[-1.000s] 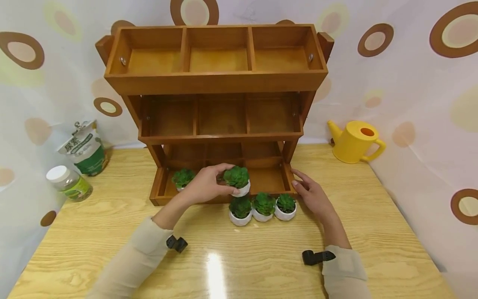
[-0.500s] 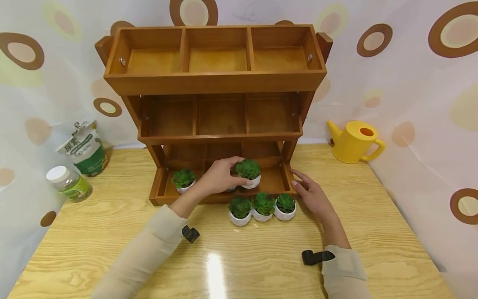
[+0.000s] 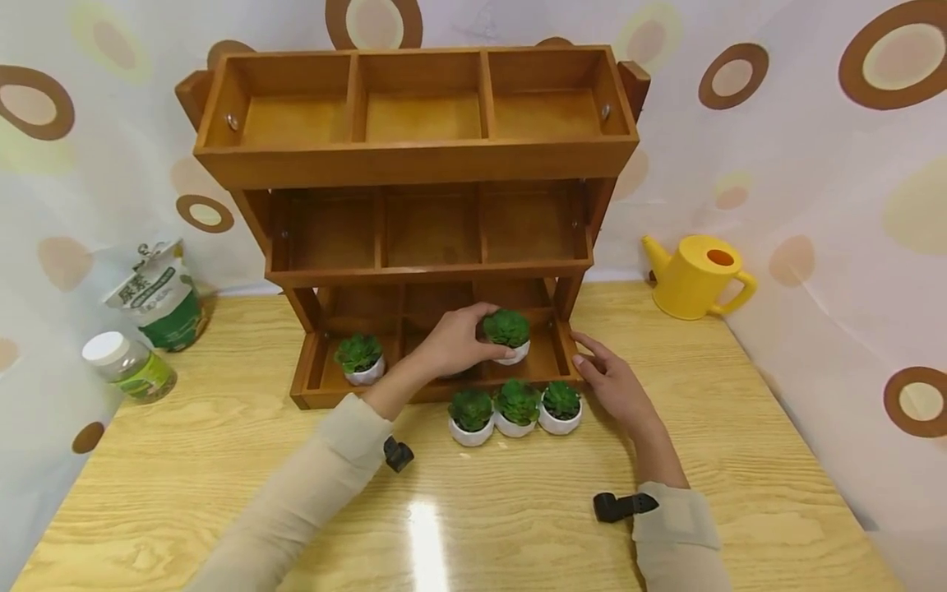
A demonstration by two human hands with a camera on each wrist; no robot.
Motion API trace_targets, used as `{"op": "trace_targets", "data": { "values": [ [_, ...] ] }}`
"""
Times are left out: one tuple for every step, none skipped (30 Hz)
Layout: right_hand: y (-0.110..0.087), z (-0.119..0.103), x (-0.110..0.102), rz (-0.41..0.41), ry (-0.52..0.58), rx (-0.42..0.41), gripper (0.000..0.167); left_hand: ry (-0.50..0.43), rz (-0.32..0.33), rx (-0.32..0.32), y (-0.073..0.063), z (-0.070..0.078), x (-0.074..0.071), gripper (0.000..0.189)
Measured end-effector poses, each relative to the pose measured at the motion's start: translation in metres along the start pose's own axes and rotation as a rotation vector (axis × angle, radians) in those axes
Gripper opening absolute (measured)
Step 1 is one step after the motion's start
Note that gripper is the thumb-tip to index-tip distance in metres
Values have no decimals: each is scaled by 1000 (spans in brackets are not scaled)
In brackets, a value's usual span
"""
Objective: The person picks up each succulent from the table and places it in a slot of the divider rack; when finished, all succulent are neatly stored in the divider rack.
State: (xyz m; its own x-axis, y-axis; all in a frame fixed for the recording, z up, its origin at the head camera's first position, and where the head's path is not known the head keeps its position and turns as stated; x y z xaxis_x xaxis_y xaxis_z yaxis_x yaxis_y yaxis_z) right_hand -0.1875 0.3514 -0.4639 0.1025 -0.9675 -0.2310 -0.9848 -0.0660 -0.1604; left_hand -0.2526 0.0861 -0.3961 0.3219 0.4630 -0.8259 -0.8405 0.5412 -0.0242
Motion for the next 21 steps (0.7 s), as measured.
{"op": "trace_targets", "data": {
  "values": [
    [0, -1, 0, 1, 0, -1, 58, 16, -1, -2, 1, 2, 1, 73],
    [-1, -1, 0, 2, 1, -1, 58, 38, -3, -2, 3, 4, 2, 73],
    [-1, -1, 0, 2, 1, -2, 58, 66, -4, 0, 4, 5, 4, 74],
    [-1, -1, 0, 2, 2, -3, 58, 99, -7, 2, 6, 6, 6, 75],
    [-1, -1, 0, 2, 2, -2, 58, 129, -11, 3, 8, 7, 8, 76],
    [-1, -1, -1, 2, 3, -1, 57, 152, -15, 6, 9, 8, 10, 77],
    [-1, 0, -1, 1, 10, -1, 57, 170, -21, 10, 11, 8, 13, 77],
    [-2, 1, -1, 1, 9, 0, 57, 180, -25, 14, 12, 9, 15, 78],
    [-2, 1, 0, 2, 10, -1, 57, 183, -29, 15, 14, 9, 16, 78],
    [-1, 2, 0, 2, 11, -4, 57, 181, -31, 14, 15, 10, 18, 78],
    [-1, 2, 0, 5, 8, -5, 57, 176, -32, 13, 17, 10, 19, 78],
    [-1, 2, 0, 5, 9, -8, 56, 173, -34, 10, 19, 11, 21, 78],
    [-1, 2, 0, 4, 8, -11, 56, 175, -36, 7, 20, 11, 22, 78],
    [0, 2, 0, 3, 6, -12, 56, 174, -40, 3, 22, 11, 23, 78],
    [0, 2, 0, -1, 9, -15, 56, 170, -47, 0, 23, 11, 24, 78],
    [0, 2, 0, -5, 11, -17, 56, 164, -55, -3, 25, 11, 25, 77],
    [0, 2, 0, -7, 12, -17, 56, 155, -64, -7, 26, 12, 26, 77],
    [0, 2, 0, -9, 15, -19, 56, 146, -73, -8, 27, 12, 27, 77],
    [0, 2, -1, -11, 16, -19, 56, 138, -83, -9, 28, 13, 28, 77],
    [0, 3, -1, -9, 16, -20, 56, 129, -91, -9, 29, 13, 30, 77],
    [0, 3, -1, -8, 15, -20, 56, 126, -99, -11, 30, 14, 31, 77]
  ]
}}
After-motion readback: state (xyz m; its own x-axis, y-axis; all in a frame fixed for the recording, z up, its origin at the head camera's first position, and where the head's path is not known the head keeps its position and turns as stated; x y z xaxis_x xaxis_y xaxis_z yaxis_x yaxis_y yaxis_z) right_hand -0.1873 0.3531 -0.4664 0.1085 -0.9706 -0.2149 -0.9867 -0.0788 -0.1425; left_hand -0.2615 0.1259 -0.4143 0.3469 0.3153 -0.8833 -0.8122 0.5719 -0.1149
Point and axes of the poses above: each hand's wrist, its own y-axis towards the middle knuckle, its own x-axis out of the palm, z = x × y, the point moved 2 cm from there along y, towards the middle knuckle, and after that the axes turned 15 degrees about y, right-handed, at the moved point
